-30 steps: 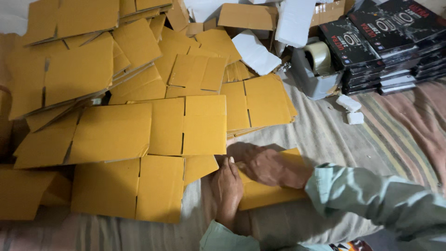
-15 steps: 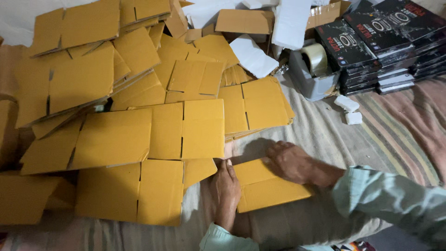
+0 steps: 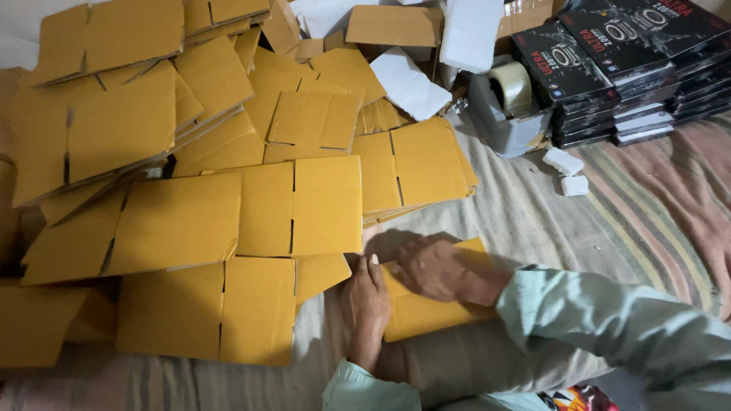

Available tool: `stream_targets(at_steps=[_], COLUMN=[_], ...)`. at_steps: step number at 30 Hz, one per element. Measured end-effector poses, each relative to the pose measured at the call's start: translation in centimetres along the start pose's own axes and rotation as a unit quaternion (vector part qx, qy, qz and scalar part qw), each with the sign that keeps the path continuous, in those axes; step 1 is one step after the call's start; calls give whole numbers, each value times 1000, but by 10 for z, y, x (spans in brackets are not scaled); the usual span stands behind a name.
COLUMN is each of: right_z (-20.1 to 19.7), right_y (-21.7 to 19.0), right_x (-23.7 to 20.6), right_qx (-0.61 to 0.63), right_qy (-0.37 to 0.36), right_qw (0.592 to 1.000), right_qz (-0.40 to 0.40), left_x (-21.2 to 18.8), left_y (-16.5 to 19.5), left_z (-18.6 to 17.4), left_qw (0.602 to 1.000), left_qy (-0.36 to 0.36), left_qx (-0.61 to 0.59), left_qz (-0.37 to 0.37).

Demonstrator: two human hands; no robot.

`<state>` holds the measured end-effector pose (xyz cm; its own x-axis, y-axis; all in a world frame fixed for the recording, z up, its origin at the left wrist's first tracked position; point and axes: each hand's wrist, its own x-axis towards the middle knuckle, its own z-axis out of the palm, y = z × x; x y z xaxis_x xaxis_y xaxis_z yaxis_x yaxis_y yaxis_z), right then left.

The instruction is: The person folds flat die-cut cardboard boxes into open cartons on a bed, pressing the creases and sides flat by hand, and stacks each finished box with a pile of folded boxes. The person repeats this folding cycle with one box at a time throughout the episode.

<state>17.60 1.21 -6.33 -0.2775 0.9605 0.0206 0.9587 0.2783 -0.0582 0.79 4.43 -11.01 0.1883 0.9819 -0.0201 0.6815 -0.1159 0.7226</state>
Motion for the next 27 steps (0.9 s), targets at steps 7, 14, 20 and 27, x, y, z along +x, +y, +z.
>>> stream_targets(at_steps=[7,14,20,27], right_z=[1,-32,-31,-12], right_y=[-14,34,36,-19], right_x=[12,-29,-31,9], right_qx=[29,86,4,-56], right_qy=[71,24,60,209], right_qw=[993,996,997,964], right_qz=[-87,-22,-42,-157], left_x=[1,0,-1,0], left_y=[-3,2,5,3], left_z=[0,-3,-7,-4], left_qw=[999,999,999,999], left_qy=[4,27,12,14], left_qx=[-41,-35,-30,-36], left_qz=[-1,28,13,2])
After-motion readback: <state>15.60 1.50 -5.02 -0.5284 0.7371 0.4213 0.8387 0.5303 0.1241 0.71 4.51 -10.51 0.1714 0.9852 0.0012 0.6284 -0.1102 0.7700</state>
